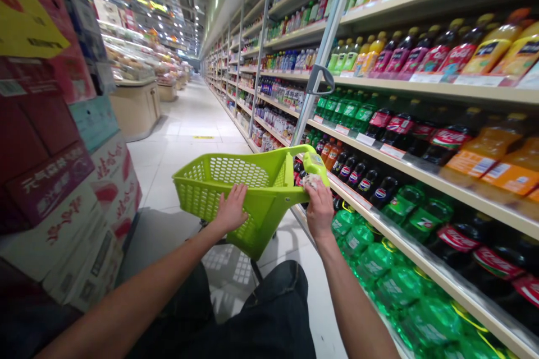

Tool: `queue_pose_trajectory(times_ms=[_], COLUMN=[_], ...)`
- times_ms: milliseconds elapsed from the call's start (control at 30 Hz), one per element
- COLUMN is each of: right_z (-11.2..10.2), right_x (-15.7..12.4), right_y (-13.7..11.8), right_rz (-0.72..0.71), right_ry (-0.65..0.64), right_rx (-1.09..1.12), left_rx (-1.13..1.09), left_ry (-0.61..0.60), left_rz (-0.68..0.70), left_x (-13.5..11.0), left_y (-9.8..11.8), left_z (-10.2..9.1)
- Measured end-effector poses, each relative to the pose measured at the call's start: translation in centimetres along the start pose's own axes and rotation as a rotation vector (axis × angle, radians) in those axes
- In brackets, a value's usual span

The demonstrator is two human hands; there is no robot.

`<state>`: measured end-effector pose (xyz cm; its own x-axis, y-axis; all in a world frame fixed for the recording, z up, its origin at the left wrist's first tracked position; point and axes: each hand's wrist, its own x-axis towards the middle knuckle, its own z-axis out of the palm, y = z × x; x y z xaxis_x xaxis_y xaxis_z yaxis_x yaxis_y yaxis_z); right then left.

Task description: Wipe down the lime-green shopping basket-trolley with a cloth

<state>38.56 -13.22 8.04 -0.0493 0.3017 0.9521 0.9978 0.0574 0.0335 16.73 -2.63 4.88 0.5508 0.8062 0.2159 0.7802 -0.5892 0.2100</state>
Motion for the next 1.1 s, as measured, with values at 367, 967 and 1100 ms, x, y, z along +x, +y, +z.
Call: queue_pose_trajectory(times_ms=[367, 967, 1100], right_z=[0.7, 0.3, 3.4], right_x=[-2.5, -2.4, -3.7], right_y=[-2.7, -2.3, -8.5], right_rz=[-0.189, -0.070, 0.436], right_ry=[-0.157, -0.258, -0.187], right_rx=[0.141, 0.295, 0.626], left_rx=[0.020, -0.261, -0.899], left_ry=[-0.012, 0.031, 0.203], left_rz=[0.034, 0.011, 0.137], left_x=[-0.2, -1.5, -3.6], left_y=[0.2, 1.3, 4.7], left_z=[-0.2, -0.9, -1.7])
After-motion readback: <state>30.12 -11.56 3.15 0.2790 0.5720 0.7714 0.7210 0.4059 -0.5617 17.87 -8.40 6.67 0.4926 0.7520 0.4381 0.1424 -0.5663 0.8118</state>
